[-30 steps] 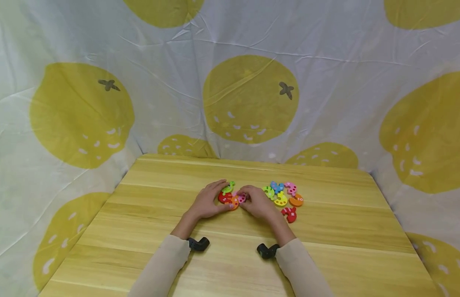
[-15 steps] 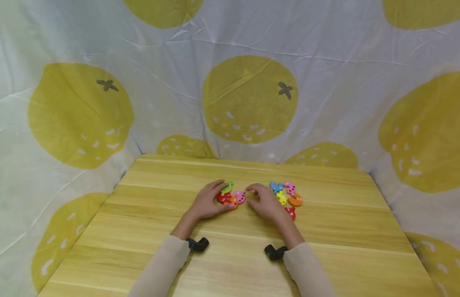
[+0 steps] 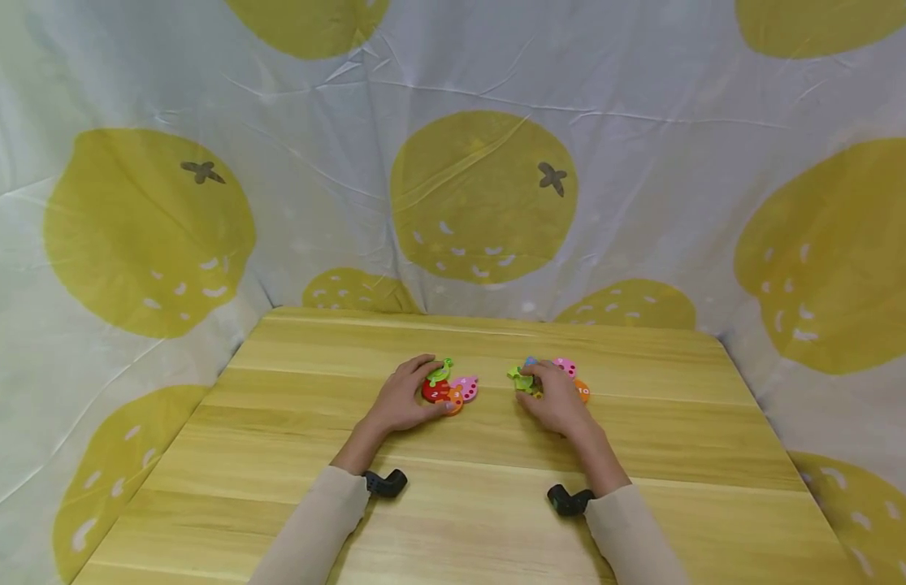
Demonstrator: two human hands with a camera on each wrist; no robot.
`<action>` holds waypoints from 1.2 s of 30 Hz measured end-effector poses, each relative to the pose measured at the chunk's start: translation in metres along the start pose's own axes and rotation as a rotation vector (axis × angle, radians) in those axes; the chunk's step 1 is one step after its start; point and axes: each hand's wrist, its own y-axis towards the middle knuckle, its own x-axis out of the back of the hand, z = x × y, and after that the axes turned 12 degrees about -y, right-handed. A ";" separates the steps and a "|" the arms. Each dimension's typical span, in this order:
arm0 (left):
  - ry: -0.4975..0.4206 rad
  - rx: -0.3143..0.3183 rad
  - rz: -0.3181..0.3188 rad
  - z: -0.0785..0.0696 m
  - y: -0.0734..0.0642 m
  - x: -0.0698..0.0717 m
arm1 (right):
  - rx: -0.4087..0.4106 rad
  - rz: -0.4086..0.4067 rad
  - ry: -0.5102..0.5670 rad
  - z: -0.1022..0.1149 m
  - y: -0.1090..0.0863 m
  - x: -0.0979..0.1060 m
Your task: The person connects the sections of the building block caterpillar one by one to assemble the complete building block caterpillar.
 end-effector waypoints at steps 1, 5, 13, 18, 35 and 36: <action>0.000 -0.002 0.001 0.000 0.000 0.000 | -0.003 -0.001 -0.005 -0.002 -0.001 0.000; 0.003 -0.005 0.012 0.000 0.000 0.001 | 0.012 0.009 -0.025 -0.004 -0.002 0.002; 0.015 -0.002 0.055 -0.001 0.002 0.004 | 0.076 -0.014 -0.089 0.000 -0.002 0.002; 0.014 0.001 0.048 0.000 0.001 0.003 | 0.038 -0.012 -0.096 0.003 -0.002 -0.001; -0.022 -0.025 0.016 0.001 -0.002 0.004 | 0.008 0.017 -0.139 0.010 0.002 -0.008; -0.027 -0.023 0.019 0.001 -0.001 0.004 | 0.005 0.018 -0.139 0.011 0.003 -0.008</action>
